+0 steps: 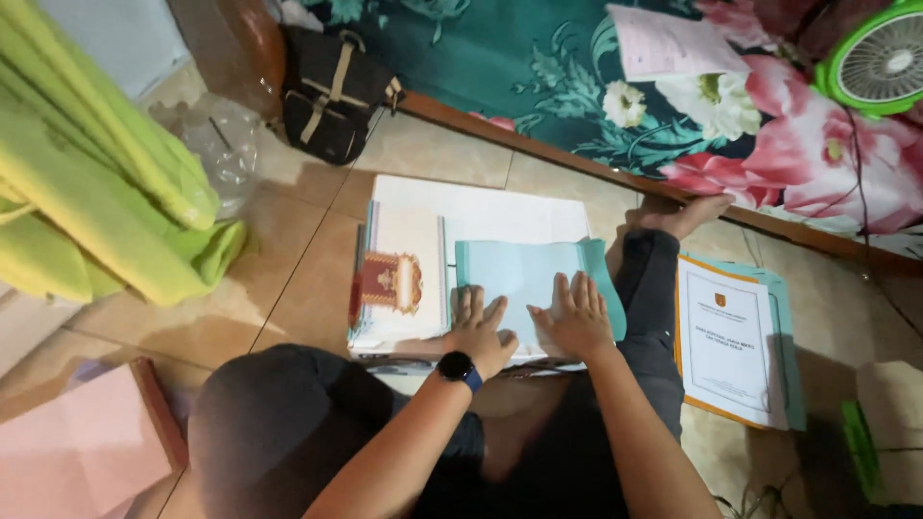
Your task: The person is sitting on the floor, picking up blue and pink invitations from stacks and carefully placing them into a white box.
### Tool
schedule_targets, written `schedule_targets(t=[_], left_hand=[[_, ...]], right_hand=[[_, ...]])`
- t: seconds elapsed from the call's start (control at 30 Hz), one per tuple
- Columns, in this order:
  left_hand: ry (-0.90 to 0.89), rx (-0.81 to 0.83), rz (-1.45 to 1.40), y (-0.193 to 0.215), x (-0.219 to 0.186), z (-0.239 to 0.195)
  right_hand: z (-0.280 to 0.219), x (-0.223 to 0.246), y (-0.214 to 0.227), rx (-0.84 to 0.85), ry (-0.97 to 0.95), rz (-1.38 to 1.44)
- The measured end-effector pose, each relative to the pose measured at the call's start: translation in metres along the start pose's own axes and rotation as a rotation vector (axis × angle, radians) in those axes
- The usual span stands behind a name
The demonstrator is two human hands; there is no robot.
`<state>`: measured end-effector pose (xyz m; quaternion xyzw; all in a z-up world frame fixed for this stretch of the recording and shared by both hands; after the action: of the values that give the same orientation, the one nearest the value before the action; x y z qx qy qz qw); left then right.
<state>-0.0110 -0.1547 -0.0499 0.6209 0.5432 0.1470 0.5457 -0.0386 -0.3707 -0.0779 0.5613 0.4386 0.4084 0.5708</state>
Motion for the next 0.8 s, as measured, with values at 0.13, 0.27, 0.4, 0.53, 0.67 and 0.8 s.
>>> schedule_targets(t=[0.13, 0.27, 0.4, 0.53, 0.67, 0.8], left_hand=[[0.0, 0.013, -0.041, 0.0, -0.002, 0.004], [0.017, -0.014, -0.013, -0.002, -0.003, 0.001], [0.025, -0.046, -0.081, 0.027, -0.009, -0.025], [0.063, -0.081, -0.021, 0.009, -0.006, -0.02], [-0.043, -0.409, 0.029, 0.005, -0.02, -0.04], [-0.16, -0.902, -0.168, 0.124, -0.025, -0.128]], right_hand=[[0.052, -0.005, 0.002, -0.689, 0.256, -0.185], [0.066, -0.017, 0.0, -0.308, 0.153, -0.11], [-0.008, -0.015, 0.006, -0.386, 0.15, -0.13], [-0.056, -0.02, -0.009, -0.263, 0.194, -0.084], [-0.017, -0.042, -0.046, -0.148, 0.296, -0.234], [-0.018, 0.057, 0.056, 0.011, 0.177, 0.426]])
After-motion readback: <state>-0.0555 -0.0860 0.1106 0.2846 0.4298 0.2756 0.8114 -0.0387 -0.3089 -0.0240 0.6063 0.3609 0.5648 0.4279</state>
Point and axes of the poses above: each hand's wrist, its own z-axis towards the middle knuckle, its own y-axis out of the back of the hand, x = y × z, the point moved 6 cm from there along z, towards the middle knuckle, and after that the axes turned 4 degrees about y, right-handed, at the moved point
